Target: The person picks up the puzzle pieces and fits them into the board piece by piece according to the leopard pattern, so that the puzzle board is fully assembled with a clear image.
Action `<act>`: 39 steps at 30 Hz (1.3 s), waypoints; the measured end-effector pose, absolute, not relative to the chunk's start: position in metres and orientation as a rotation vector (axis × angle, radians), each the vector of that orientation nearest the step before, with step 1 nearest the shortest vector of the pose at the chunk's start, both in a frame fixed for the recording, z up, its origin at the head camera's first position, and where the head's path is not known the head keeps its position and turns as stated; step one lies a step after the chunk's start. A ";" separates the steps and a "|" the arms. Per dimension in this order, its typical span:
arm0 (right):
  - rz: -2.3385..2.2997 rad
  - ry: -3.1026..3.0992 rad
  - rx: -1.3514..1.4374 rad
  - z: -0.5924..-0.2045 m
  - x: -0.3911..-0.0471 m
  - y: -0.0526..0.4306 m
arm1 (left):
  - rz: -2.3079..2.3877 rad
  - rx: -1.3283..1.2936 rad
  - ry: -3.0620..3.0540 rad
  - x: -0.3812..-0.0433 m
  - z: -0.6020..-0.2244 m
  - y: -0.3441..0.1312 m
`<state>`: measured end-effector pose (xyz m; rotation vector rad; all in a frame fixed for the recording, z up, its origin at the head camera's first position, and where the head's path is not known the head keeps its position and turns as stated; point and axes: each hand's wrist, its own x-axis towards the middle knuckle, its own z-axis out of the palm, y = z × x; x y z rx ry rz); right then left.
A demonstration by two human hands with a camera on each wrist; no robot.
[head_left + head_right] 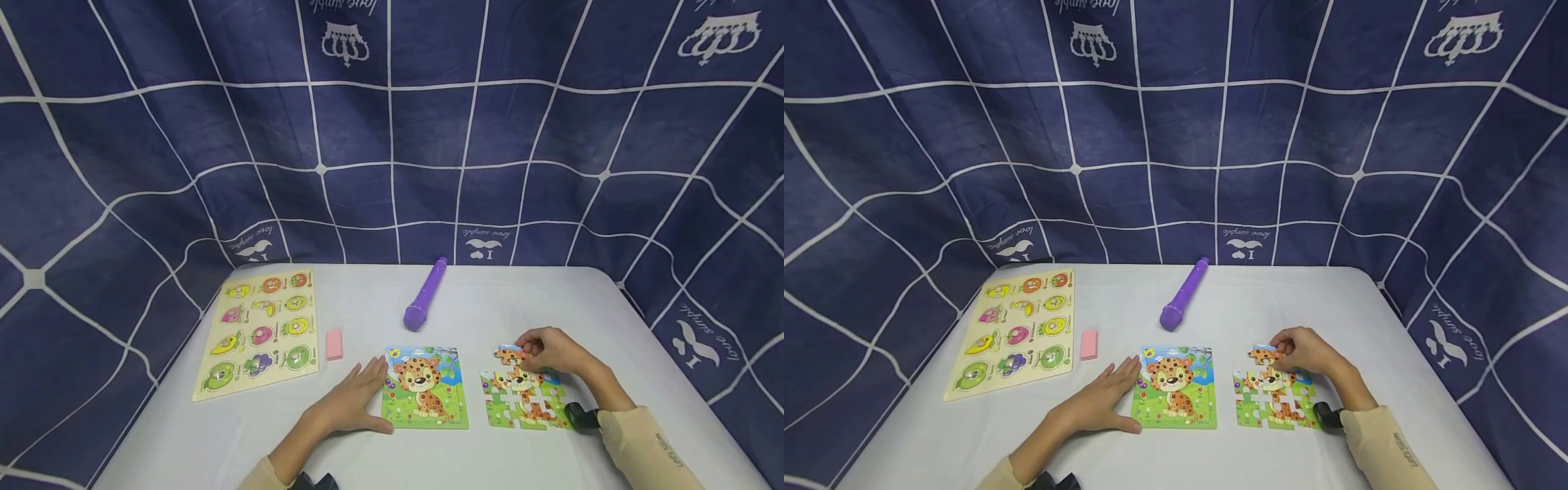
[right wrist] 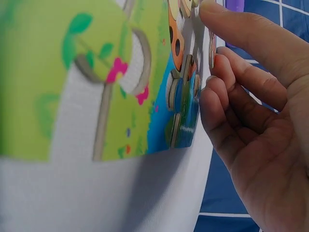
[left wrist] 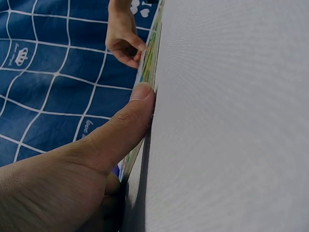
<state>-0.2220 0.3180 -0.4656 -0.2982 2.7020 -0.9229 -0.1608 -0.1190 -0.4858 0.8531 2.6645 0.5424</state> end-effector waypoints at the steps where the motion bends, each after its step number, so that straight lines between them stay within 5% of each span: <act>1: -0.922 2.704 -0.298 -0.466 -0.222 0.317 | 0.542 0.853 2.665 -0.161 -0.486 -0.119; 39: -0.921 2.787 -0.449 -0.462 -0.217 0.238 | 0.531 0.858 2.669 -0.162 -0.487 -0.119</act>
